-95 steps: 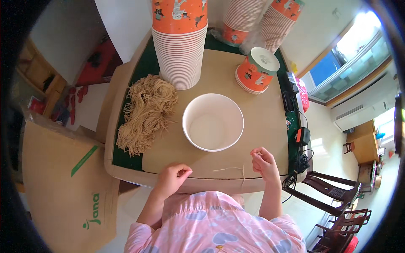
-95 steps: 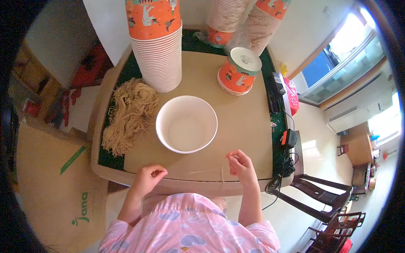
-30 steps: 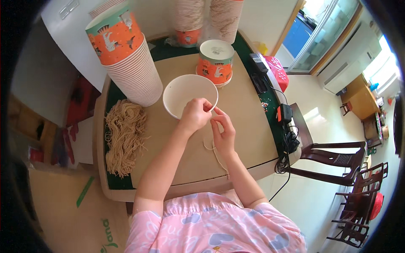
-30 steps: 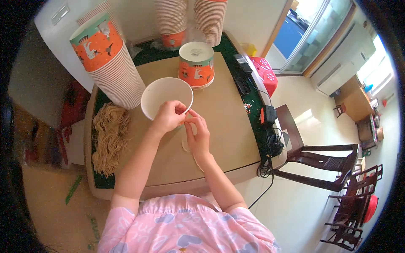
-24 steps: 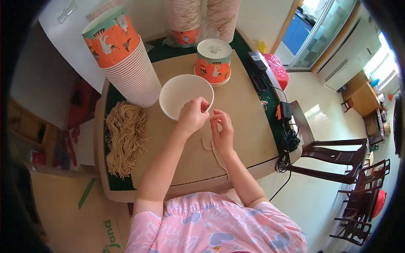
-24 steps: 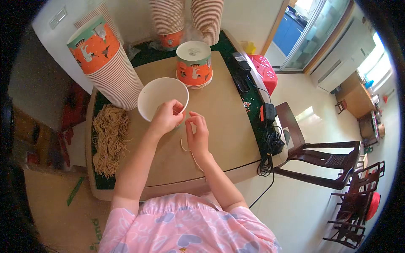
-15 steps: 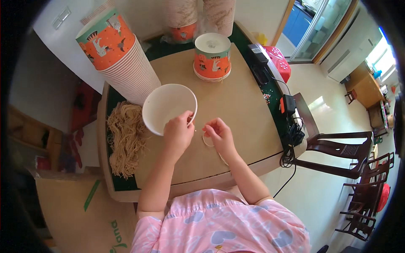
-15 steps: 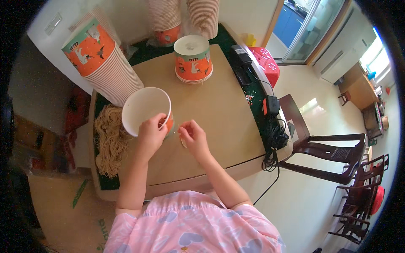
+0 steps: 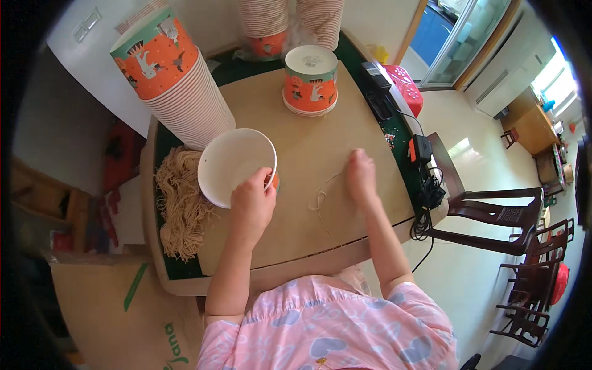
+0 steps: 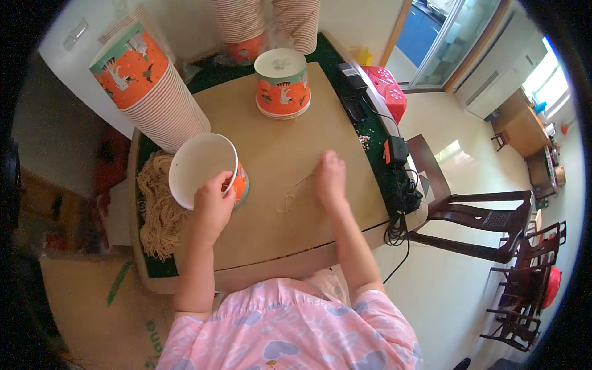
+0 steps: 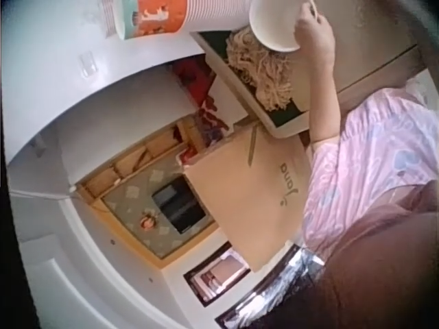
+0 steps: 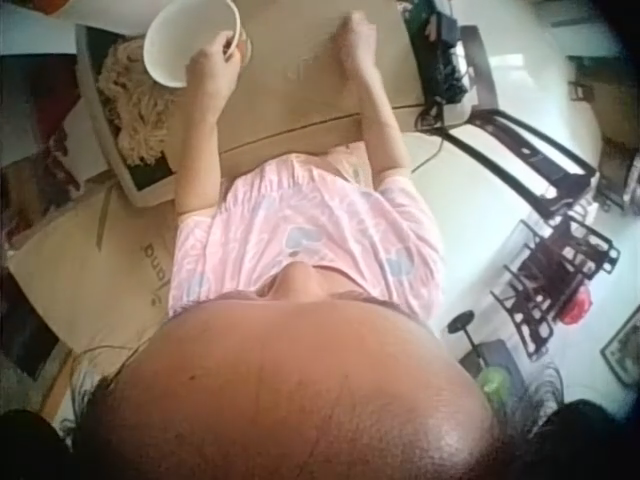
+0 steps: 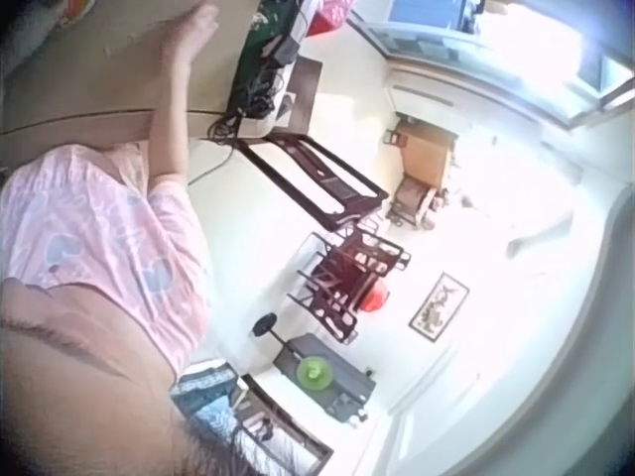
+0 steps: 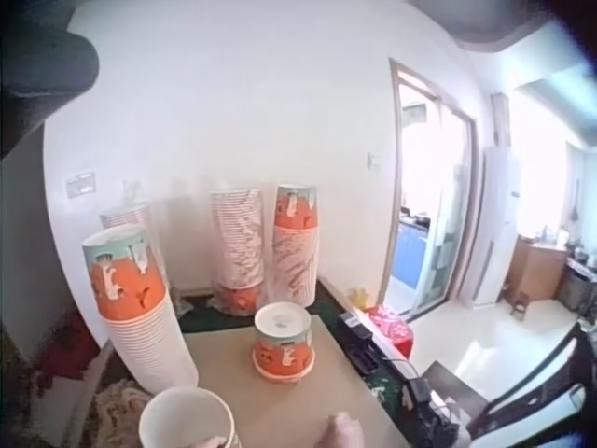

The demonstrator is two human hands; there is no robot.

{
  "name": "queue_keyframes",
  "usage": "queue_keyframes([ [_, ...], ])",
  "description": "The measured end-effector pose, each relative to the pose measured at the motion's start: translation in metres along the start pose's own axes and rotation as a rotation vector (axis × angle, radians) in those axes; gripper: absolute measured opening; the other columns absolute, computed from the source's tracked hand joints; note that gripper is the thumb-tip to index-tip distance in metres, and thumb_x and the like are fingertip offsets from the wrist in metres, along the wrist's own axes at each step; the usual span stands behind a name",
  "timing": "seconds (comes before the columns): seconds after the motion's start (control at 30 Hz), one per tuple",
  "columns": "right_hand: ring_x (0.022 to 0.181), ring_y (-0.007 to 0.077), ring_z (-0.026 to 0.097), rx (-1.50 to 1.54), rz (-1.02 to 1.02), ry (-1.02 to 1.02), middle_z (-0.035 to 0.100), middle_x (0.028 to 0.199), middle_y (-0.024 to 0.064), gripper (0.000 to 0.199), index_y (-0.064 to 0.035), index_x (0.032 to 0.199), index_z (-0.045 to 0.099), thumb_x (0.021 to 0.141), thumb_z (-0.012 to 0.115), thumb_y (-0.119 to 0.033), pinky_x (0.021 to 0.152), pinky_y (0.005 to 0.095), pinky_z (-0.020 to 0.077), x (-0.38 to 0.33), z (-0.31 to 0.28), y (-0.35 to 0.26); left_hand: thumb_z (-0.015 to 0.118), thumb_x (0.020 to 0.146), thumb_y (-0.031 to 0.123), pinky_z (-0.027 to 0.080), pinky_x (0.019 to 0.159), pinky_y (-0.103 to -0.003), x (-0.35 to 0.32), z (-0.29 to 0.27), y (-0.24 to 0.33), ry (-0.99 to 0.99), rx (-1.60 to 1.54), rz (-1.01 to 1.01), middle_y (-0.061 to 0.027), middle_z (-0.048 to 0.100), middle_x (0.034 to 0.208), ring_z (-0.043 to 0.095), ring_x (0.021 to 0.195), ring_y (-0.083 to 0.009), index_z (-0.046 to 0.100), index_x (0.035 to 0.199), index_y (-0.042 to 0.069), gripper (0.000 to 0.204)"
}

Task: Manually placing rubber bands around the rim of a paper bowl in a packaging area.

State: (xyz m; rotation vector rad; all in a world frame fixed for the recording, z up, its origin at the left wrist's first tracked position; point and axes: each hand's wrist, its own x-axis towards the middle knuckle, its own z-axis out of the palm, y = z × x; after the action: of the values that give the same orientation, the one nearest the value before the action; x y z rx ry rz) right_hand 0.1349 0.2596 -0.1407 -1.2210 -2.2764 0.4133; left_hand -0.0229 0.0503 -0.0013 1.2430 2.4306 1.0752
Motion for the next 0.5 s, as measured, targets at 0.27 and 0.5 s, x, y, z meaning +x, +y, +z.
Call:
queue_keyframes([
  [0.27,0.077,0.0117,0.059,1.035,0.072,-0.32,0.063,0.087,0.0033,0.005,-0.0017,0.096,0.055,0.094,0.055,-0.006,0.069,0.0238,0.0468,-0.046,-0.043,-0.074,0.061,0.08,0.003,0.049,0.07,-0.044,-0.005,0.009,-0.002,0.02,0.016,0.104,-0.0148,0.065,0.091,0.062,0.08,-0.0336,0.062,0.102,0.002,0.022],
  [0.5,0.069,0.0074,0.054,1.656,0.266,-0.854,0.056,0.081,-0.0003,0.007,-0.0061,0.094,0.055,0.094,0.057,-0.013,0.062,0.0212,0.0431,-0.071,-0.086,-0.132,0.071,0.079,0.003,0.048,0.067,-0.025,-0.036,-0.014,0.015,-0.107,-0.625,0.083,-0.0053,0.057,0.086,0.056,0.081,-0.0135,0.068,0.101,0.001,0.022],
])
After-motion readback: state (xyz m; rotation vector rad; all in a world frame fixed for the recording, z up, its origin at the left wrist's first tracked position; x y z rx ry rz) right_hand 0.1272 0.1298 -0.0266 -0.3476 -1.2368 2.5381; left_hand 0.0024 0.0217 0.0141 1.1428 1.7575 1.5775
